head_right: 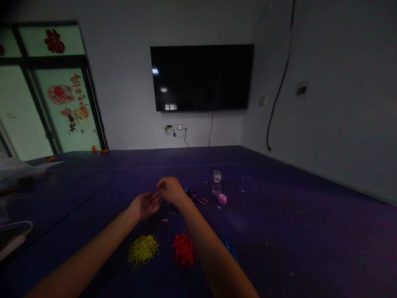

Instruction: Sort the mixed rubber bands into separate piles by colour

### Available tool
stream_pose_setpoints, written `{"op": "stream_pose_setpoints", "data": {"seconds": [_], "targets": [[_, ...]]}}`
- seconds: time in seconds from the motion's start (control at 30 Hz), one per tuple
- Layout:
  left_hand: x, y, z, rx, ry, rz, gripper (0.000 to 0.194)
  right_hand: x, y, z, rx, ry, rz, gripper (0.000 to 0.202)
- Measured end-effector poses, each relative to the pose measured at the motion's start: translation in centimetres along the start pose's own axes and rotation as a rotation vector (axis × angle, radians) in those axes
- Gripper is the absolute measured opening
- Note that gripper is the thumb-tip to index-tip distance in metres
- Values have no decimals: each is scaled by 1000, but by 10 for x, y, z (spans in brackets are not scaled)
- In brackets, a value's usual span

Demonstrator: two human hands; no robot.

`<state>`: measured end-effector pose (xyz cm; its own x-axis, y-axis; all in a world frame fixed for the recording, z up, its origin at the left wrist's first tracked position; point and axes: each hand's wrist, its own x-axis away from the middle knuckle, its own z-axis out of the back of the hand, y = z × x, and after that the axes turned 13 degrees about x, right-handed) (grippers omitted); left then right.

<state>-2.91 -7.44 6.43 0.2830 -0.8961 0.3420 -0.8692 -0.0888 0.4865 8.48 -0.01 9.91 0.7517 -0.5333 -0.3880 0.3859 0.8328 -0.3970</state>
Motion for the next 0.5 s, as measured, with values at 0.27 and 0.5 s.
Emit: {"op": "stream_pose_setpoints", "data": {"seconds": [0.27, 0.5], "targets": [[-4, 21, 7, 93, 130, -156, 31, 16, -2, -15, 558, -601, 23, 17], [-6, 18, 4, 61, 138, -99, 37, 23, -12, -19, 646, -728, 51, 27]]}}
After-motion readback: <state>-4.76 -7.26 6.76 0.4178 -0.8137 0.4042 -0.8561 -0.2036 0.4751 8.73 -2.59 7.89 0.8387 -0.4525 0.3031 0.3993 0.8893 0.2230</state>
